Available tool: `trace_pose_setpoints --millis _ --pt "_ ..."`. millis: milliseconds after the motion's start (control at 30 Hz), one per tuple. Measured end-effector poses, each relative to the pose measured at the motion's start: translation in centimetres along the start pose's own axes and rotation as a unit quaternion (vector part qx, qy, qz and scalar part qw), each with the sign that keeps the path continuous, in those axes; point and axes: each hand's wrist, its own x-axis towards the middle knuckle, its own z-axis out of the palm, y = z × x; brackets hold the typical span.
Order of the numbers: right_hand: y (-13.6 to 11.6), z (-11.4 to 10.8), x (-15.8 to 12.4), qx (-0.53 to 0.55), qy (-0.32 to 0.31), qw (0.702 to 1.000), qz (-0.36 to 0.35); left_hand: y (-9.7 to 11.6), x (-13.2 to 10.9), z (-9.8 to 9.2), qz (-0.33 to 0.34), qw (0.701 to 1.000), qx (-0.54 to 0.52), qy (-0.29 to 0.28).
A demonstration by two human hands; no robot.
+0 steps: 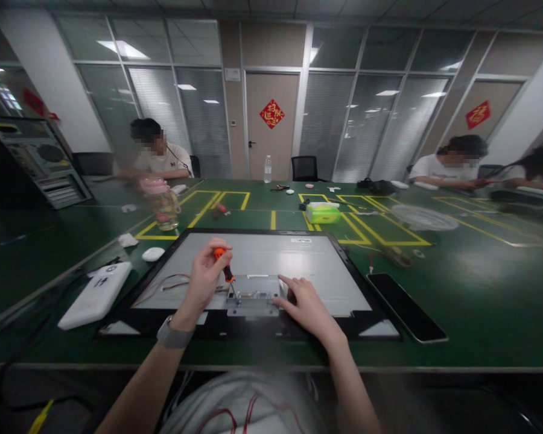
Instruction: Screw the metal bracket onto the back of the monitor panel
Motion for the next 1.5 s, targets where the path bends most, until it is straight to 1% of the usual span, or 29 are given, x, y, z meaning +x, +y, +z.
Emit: trace_pose_setpoints --millis 100,167,200,300,400,467,567,633,700,767,933,1033,1100,1167,1267,1367,1433,1500 --pt "-0.1 -0.1 0.0 -0.002 -0.002 1.0 0.002 0.3 -0.1 0.2 -0.055 0.994 -0.093 -0.017" --pt "-0.2 -0.1 0.1 -0.001 -0.003 1.0 0.003 0.7 0.0 0.3 -0.068 0.988 -0.138 -0.018" --pt "-0.2 -0.1 0.0 0.001 -0.003 1.0 0.003 0.8 0.0 0.3 -0.066 0.987 -0.143 -0.013" --pt "-0.1 -0.1 0.0 0.005 -0.001 1.0 0.003 0.7 0.1 0.2 -0.044 0.992 -0.118 0.006" --pt "-0.1 -0.1 -0.1 0.007 0.002 1.0 0.004 0.1 0.1 -0.1 -0.019 0.996 -0.083 0.012" --pt "0.0 -0.1 -0.1 0.009 0.001 1.0 0.005 -0.1 0.1 -0.2 -0.015 0.998 -0.067 0.015" --pt "0.0 -0.1 -0.1 0.007 -0.003 1.0 0.009 0.1 0.1 -0.1 -0.044 0.996 -0.07 0.016" --pt "0.1 -0.1 -0.1 0.005 -0.002 1.0 0.008 0.6 0.1 0.1 -0.076 0.991 -0.113 0.015" --pt "0.2 -0.1 -0.1 0.005 0.001 1.0 0.006 1.0 0.1 0.4 -0.091 0.983 -0.162 0.01" --pt "0.2 0.0 0.0 0.005 0.0 1.0 0.004 1.1 0.1 0.5 -0.083 0.982 -0.172 0.004" --pt "0.3 0.0 0.0 0.003 -0.003 1.0 0.005 0.4 0.1 0.2 -0.023 0.996 -0.091 0.008" --pt "0.2 0.0 0.0 0.005 -0.001 1.0 0.008 0.2 0.1 0.1 -0.051 0.995 -0.082 0.014" --pt "0.1 -0.1 -0.1 0.006 0.0 1.0 0.009 0.4 0.1 0.3 -0.08 0.991 -0.11 0.014" --pt "0.1 -0.1 -0.1 0.004 0.0 1.0 0.009 0.7 0.1 0.4 -0.091 0.986 -0.137 0.01" --pt "0.1 -0.1 -0.1 0.006 0.003 1.0 0.008 0.8 0.1 0.5 -0.07 0.988 -0.134 0.003" --pt "0.0 -0.1 -0.1 0.008 0.004 1.0 0.008 0.6 0.1 0.3 -0.034 0.996 -0.086 0.009" --pt "0.0 -0.1 -0.1 0.009 0.003 1.0 0.009 0.4 0.1 0.2 -0.037 0.997 -0.07 0.013" --pt "0.1 -0.1 -0.1 0.009 0.001 1.0 0.009 0.5 0.0 0.3 -0.066 0.993 -0.093 0.013"
